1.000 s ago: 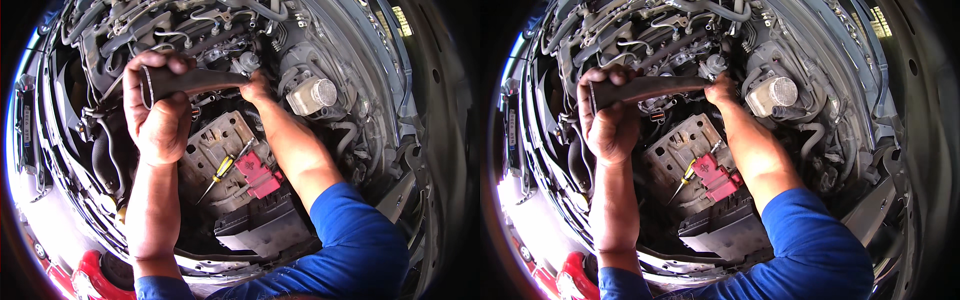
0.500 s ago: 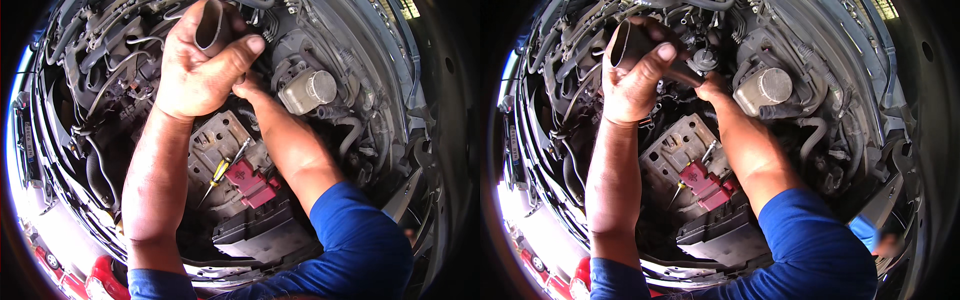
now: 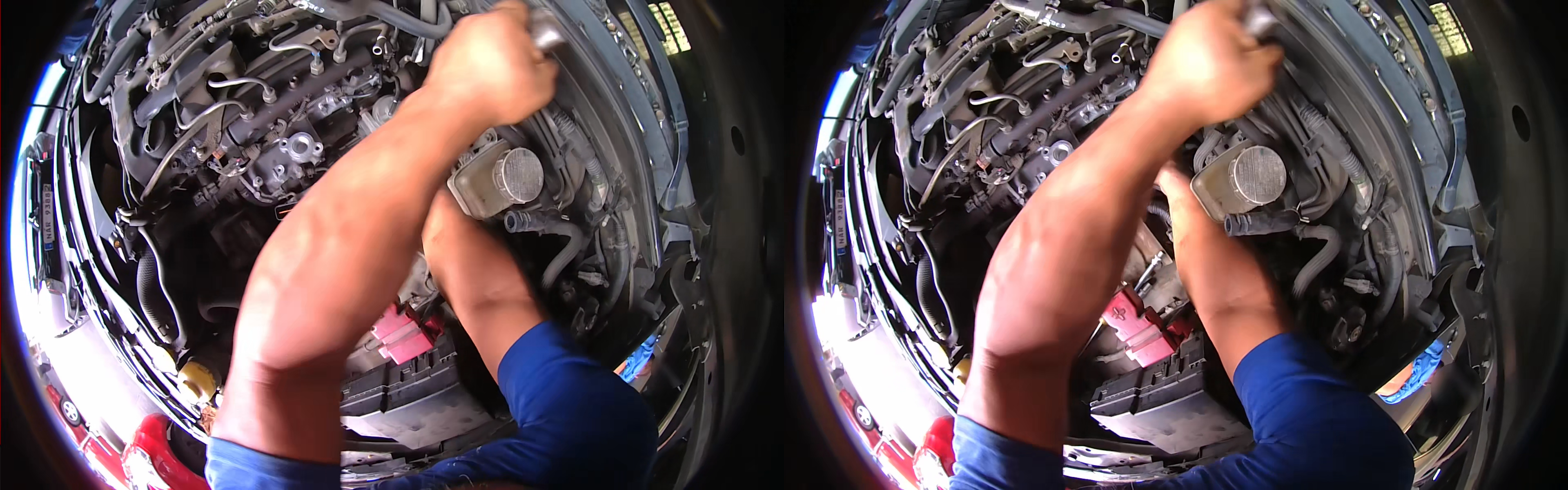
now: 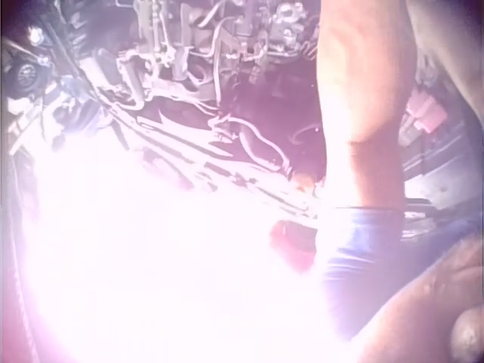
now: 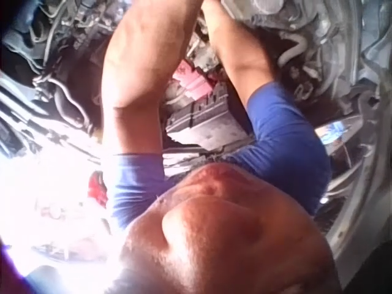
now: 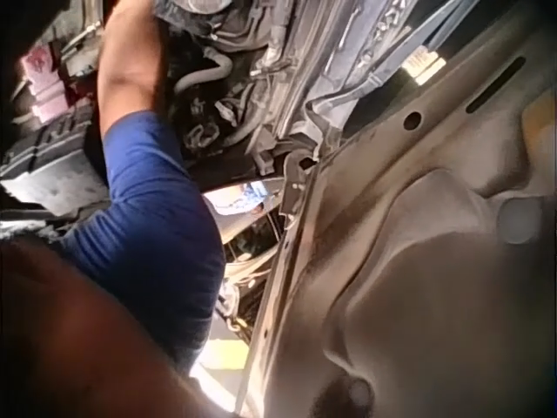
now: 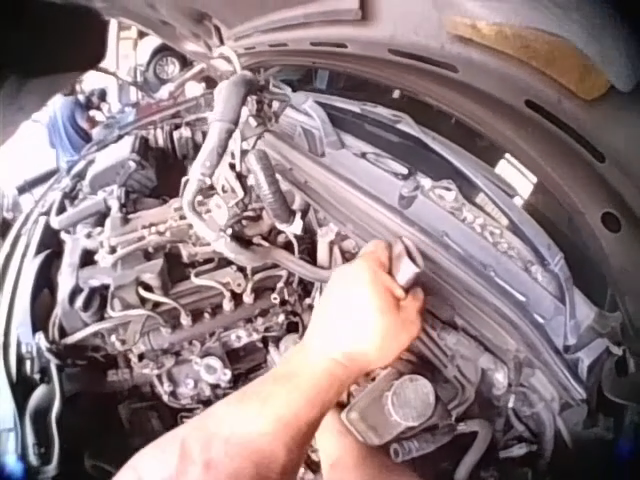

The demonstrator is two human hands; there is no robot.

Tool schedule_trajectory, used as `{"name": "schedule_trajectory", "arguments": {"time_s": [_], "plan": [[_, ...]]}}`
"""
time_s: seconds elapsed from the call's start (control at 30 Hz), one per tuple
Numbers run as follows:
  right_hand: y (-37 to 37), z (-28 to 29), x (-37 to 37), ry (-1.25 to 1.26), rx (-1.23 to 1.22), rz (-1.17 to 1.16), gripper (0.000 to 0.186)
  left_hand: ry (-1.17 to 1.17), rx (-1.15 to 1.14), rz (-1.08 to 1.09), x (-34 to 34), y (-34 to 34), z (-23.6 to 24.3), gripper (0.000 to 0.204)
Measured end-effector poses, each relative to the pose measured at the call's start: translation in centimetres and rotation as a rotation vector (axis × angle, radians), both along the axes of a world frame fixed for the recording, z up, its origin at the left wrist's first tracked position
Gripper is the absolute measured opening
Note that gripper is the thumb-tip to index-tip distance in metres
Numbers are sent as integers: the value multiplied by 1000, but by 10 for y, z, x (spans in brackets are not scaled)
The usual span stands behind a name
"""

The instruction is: Repairing or maintaining internal components of a car engine bay.

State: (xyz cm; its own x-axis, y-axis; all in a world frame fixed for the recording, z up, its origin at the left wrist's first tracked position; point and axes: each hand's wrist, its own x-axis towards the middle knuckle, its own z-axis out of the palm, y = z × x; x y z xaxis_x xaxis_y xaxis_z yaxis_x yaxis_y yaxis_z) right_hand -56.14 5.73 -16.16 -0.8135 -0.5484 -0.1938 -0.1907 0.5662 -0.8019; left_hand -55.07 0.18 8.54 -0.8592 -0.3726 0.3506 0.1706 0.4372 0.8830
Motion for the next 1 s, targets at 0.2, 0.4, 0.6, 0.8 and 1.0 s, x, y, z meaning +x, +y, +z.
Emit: {"name": "schedule_trajectory", "arguments": {"time_s": [0.2,0.4,0.6,0.8,1.0], "plan": [[-8,-4,3,11,408,-8,44,258,236,441,184,-38,-93,32],[-14,14,12,56,447,-84,43,433,568,402,219,-24,-101,33],[-25,25,43,87,-369,-406,43,-111,-30,226,30,-5,-17,25],[-13,-26,-1,-66,208,-99,40,128,268,386,199,-36,-113,28],[-8,-49,-3,76,223,3,39,359,293,199,172,-39,-101,30]]}}
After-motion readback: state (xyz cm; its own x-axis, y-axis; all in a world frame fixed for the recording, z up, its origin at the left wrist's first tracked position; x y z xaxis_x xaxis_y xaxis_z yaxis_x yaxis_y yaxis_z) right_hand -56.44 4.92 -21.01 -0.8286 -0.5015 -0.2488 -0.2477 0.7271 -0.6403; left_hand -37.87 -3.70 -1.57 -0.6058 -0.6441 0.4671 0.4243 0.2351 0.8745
